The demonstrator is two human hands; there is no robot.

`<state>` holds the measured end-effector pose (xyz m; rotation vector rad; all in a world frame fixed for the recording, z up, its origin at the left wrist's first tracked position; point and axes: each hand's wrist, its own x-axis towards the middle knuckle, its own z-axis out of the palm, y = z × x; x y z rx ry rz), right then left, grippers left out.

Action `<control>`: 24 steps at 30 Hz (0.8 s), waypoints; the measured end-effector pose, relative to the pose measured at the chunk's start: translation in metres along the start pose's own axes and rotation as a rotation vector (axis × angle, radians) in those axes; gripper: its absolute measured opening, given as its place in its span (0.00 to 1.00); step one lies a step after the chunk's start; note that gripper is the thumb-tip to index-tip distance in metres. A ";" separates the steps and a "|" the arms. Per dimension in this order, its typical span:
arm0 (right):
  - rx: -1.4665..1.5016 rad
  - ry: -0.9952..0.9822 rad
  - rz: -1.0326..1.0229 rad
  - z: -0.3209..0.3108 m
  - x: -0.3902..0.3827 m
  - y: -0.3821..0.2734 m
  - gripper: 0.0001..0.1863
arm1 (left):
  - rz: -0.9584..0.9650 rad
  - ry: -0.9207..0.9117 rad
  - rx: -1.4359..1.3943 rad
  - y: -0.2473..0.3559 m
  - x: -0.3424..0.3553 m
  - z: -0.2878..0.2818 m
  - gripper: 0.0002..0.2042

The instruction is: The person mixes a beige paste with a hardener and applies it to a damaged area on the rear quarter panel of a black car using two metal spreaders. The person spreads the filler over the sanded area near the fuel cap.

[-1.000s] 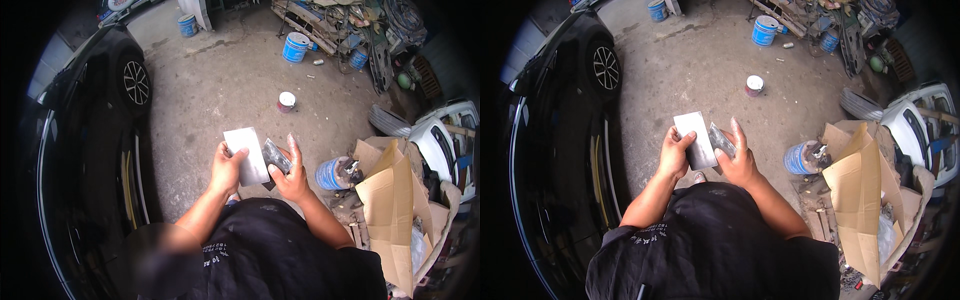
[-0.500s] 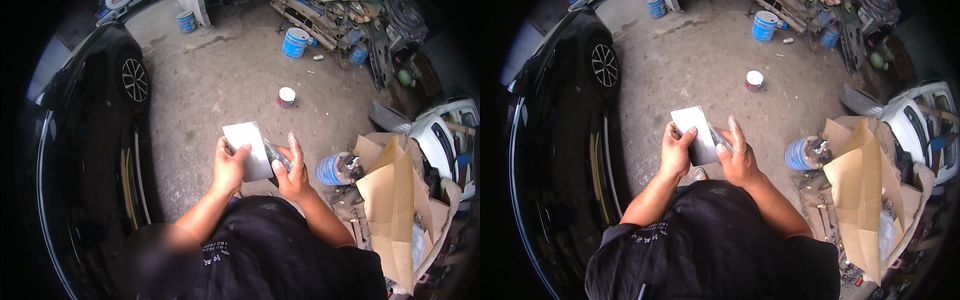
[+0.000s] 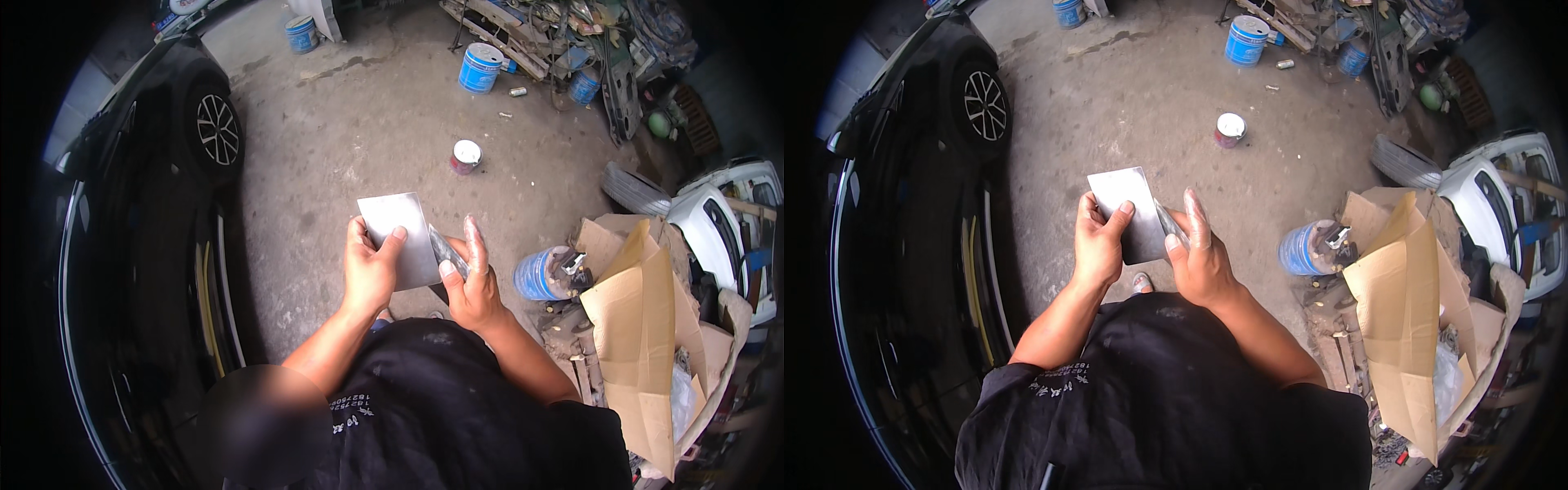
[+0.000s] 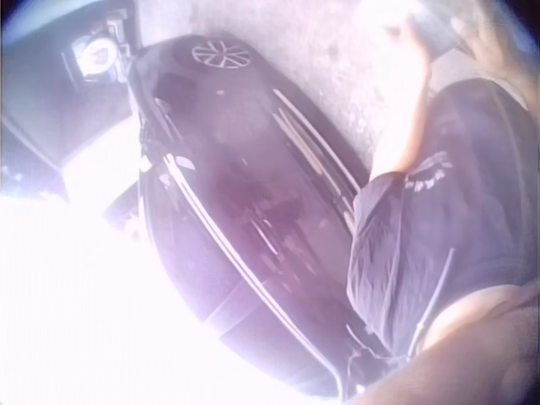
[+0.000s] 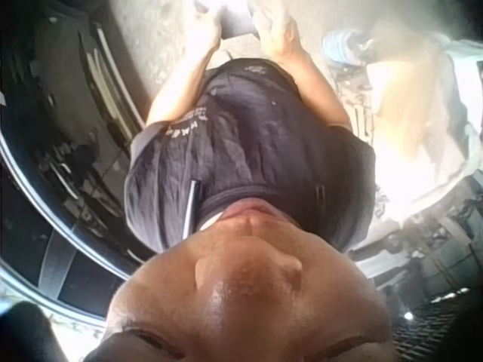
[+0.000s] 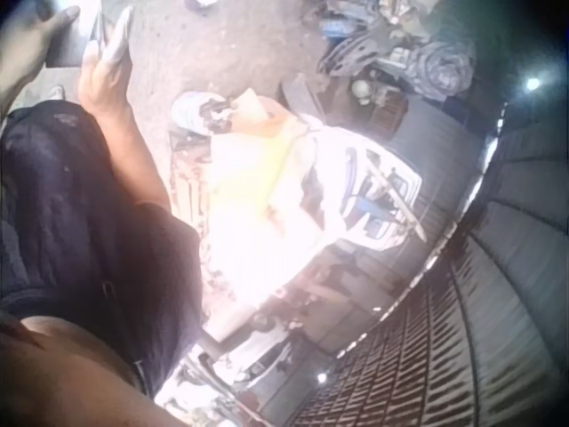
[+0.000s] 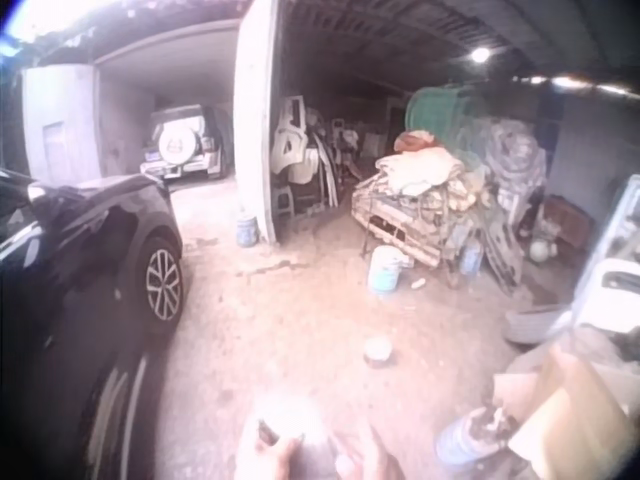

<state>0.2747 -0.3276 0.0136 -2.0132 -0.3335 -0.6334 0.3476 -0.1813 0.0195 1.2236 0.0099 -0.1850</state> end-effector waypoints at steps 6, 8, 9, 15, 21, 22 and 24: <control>-0.068 -0.101 0.082 0.008 -0.022 0.002 0.33 | 0.009 0.011 0.025 0.001 0.003 -0.001 0.14; 0.034 -0.081 0.202 -0.005 -0.023 0.010 0.34 | 0.043 0.019 0.006 0.002 0.005 -0.002 0.14; 0.087 -0.069 0.258 -0.014 -0.018 0.012 0.35 | 0.065 0.022 -0.001 0.002 0.007 -0.003 0.14; 0.530 -0.198 0.556 -0.047 -0.009 0.046 0.43 | 0.135 -0.023 0.170 0.003 0.009 -0.010 0.13; 0.853 0.097 0.625 -0.064 0.057 0.045 0.41 | 0.090 -0.209 0.462 -0.009 -0.001 -0.014 0.14; 0.852 0.150 0.554 -0.070 0.067 0.041 0.41 | 0.078 -0.194 0.442 -0.010 -0.001 -0.013 0.12; 0.747 0.100 0.548 -0.070 0.060 0.041 0.41 | 0.046 -0.190 0.299 -0.012 0.002 -0.015 0.12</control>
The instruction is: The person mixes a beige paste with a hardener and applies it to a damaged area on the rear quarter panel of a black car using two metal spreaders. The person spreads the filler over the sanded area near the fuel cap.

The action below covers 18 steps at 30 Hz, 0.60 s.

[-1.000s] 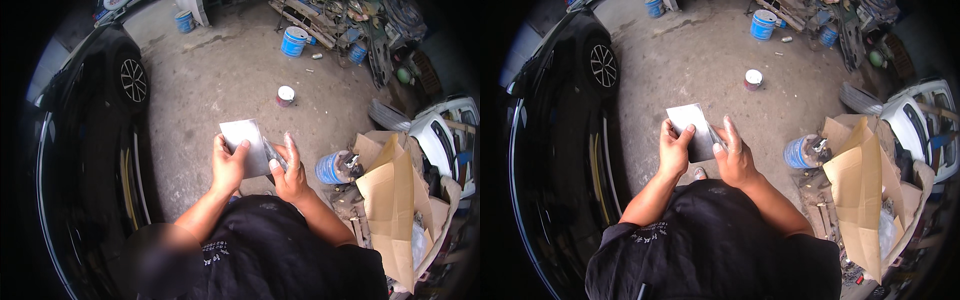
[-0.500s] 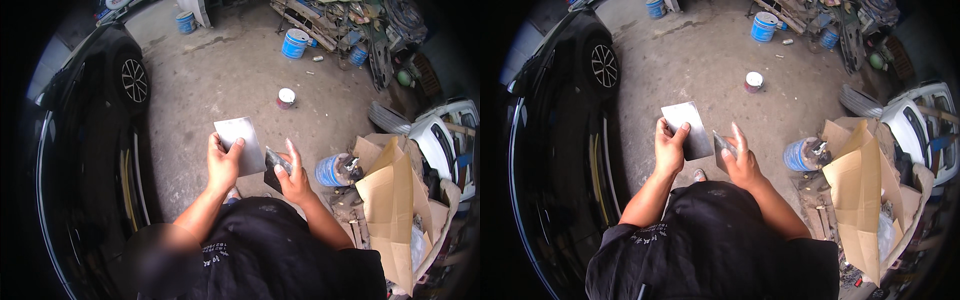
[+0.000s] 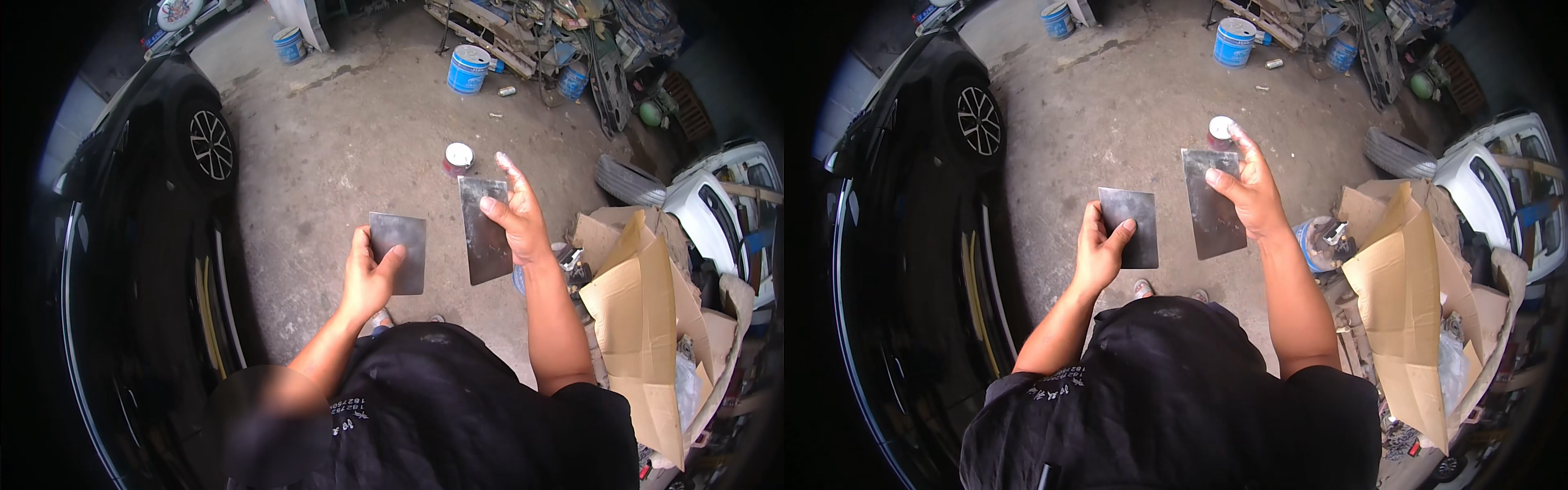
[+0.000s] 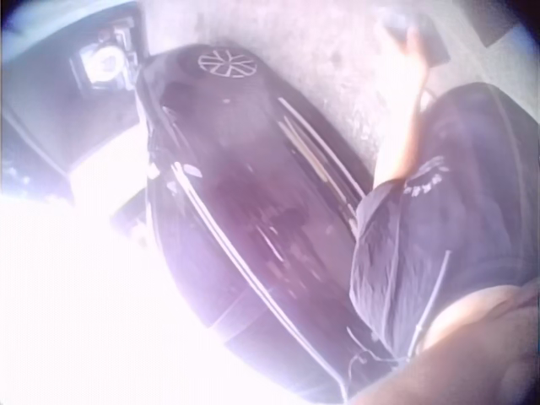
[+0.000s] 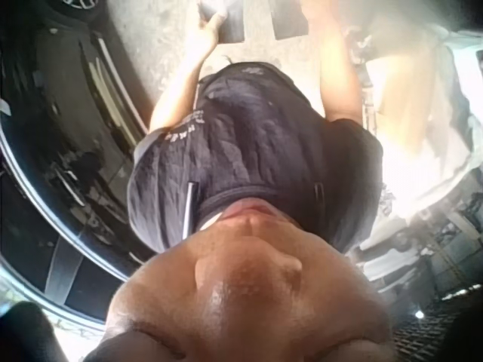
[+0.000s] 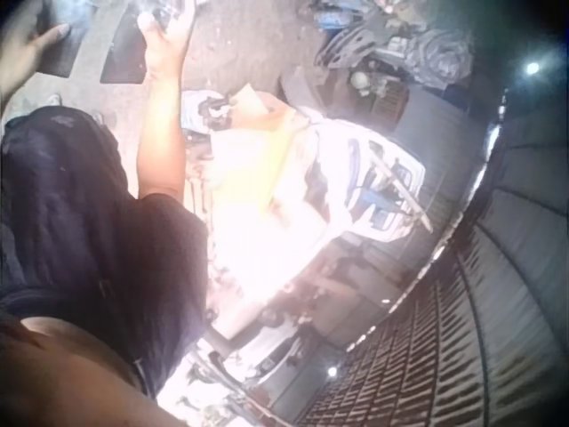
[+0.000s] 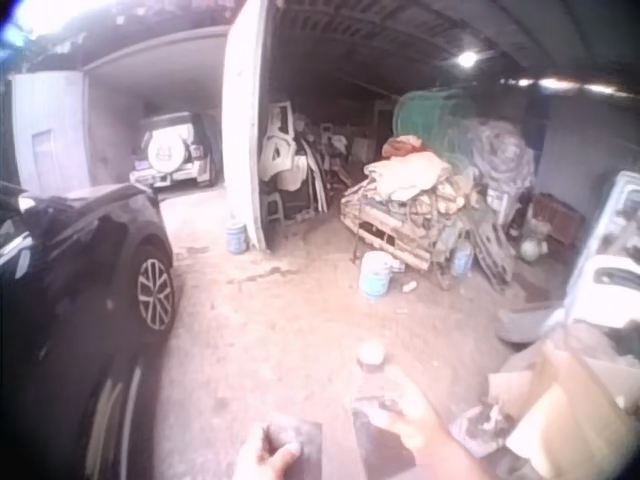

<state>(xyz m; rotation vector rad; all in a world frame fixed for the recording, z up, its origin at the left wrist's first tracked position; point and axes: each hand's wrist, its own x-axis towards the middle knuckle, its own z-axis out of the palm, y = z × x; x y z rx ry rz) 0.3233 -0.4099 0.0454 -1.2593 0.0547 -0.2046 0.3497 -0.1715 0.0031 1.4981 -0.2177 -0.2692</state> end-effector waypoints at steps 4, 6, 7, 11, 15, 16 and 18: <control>-0.171 -0.013 0.041 -0.005 -0.020 0.028 0.44 | -0.153 -0.062 -0.139 -0.016 0.009 -0.017 0.07; -0.161 -0.036 0.080 0.001 -0.026 0.030 0.44 | -0.282 -0.119 -0.034 -0.015 0.010 -0.025 0.08; -0.143 -0.051 0.106 0.006 -0.028 0.028 0.43 | -0.346 -0.145 0.057 -0.001 0.011 -0.025 0.08; -0.372 -0.170 0.021 0.003 -0.027 0.047 0.43 | -0.159 -0.108 -0.002 -0.013 0.013 -0.011 0.09; -0.419 -0.245 0.069 0.011 -0.034 0.045 0.41 | -0.234 -0.292 0.016 0.001 0.014 0.002 0.09; -0.422 -0.278 0.103 0.011 -0.034 0.046 0.40 | -0.260 -0.334 0.003 -0.005 0.017 0.002 0.07; -0.381 -0.288 0.118 0.015 -0.035 0.042 0.40 | -0.294 -0.324 0.055 -0.001 0.015 0.001 0.07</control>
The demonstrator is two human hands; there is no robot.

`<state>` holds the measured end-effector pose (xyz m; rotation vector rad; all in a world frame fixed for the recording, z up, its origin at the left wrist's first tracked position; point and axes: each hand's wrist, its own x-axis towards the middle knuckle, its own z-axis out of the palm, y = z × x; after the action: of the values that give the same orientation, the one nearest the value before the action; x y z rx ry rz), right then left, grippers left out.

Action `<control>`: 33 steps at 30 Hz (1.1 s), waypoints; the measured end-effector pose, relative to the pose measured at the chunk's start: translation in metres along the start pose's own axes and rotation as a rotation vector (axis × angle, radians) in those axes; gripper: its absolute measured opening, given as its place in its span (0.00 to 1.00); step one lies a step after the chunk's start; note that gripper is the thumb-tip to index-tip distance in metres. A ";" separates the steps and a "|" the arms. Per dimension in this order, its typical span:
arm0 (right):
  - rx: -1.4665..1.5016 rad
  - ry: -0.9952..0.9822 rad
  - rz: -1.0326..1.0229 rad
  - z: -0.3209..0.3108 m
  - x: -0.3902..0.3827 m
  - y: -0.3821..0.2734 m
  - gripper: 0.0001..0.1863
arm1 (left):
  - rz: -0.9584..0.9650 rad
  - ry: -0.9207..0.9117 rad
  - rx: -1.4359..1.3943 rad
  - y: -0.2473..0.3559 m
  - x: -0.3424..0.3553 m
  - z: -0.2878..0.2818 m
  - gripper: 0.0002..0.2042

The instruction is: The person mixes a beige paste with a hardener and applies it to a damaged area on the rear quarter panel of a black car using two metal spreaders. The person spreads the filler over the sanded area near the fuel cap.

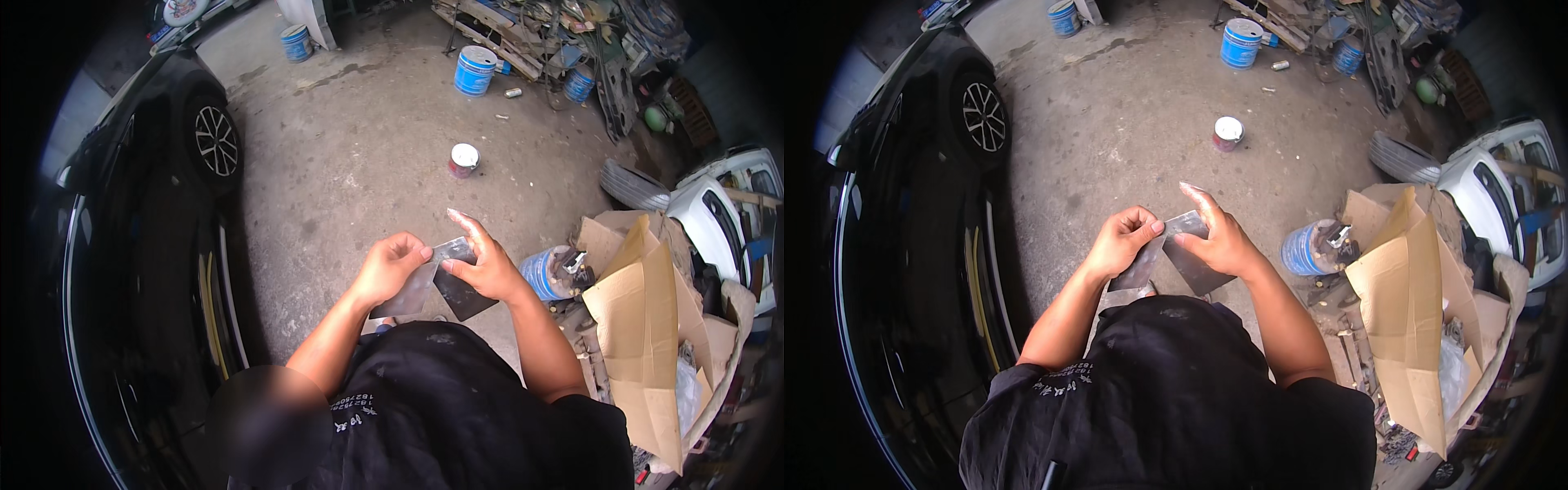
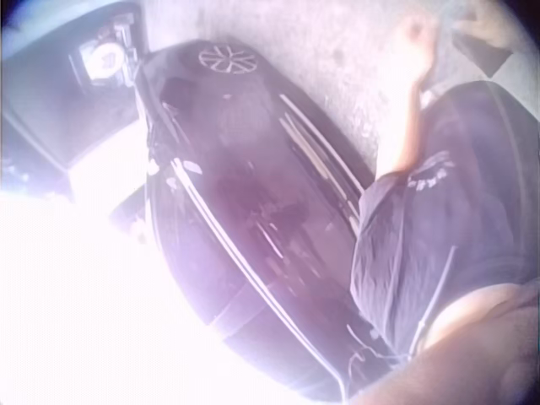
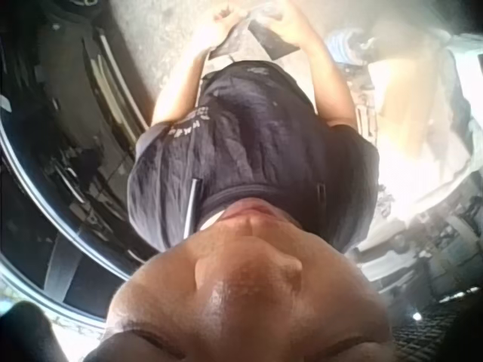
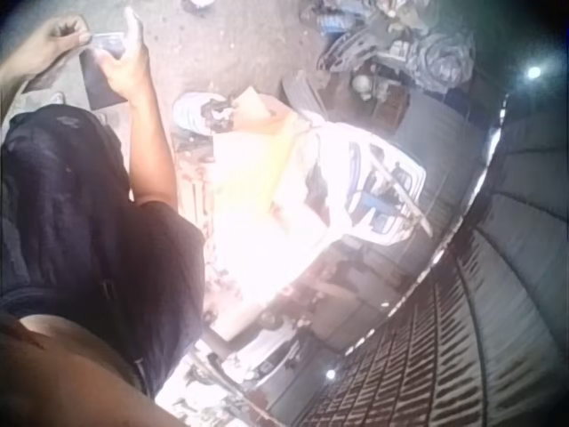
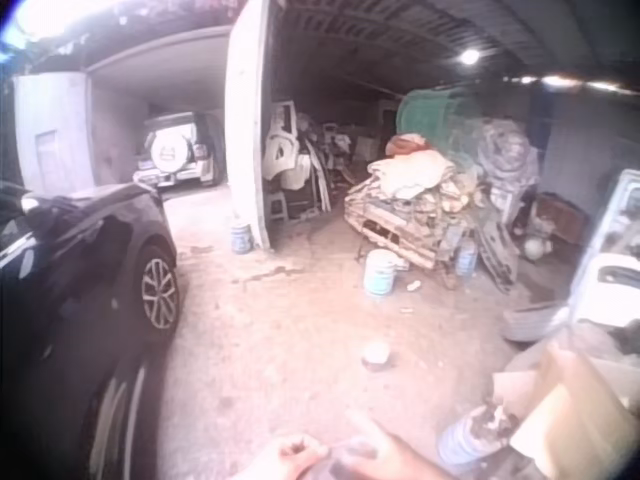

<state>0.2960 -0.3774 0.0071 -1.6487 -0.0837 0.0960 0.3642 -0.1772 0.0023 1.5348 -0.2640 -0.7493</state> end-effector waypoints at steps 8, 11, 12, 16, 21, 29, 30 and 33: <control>0.005 0.176 -0.040 -0.003 -0.002 0.018 0.41 | 0.010 0.180 -0.139 -0.028 0.001 -0.023 0.14; -0.021 0.178 -0.045 0.001 0.002 0.019 0.41 | 0.089 0.120 -0.168 -0.023 -0.001 -0.005 0.09; 0.018 0.171 -0.039 0.004 0.002 0.019 0.40 | 0.098 0.131 -0.223 -0.016 -0.004 0.006 0.08; -0.018 0.218 -0.092 0.015 0.008 0.027 0.37 | 0.070 0.019 -0.303 -0.030 -0.002 0.012 0.06; 0.020 0.406 -0.013 0.008 0.012 0.027 0.31 | 0.062 0.184 -0.321 -0.030 -0.005 0.004 0.03; 0.087 0.347 -0.031 0.011 -0.006 0.018 0.21 | 0.175 0.463 -0.326 -0.031 0.004 -0.019 0.05; 0.108 0.335 -0.013 0.014 -0.007 0.016 0.21 | 0.188 0.461 -0.334 -0.034 0.005 -0.021 0.05; 0.255 0.263 0.008 0.014 -0.009 0.012 0.22 | 0.214 0.470 -0.330 -0.034 0.005 -0.023 0.05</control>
<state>0.2850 -0.3653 -0.0063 -1.3944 0.1317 -0.1012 0.3727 -0.1574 -0.0334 1.2973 0.0473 -0.2333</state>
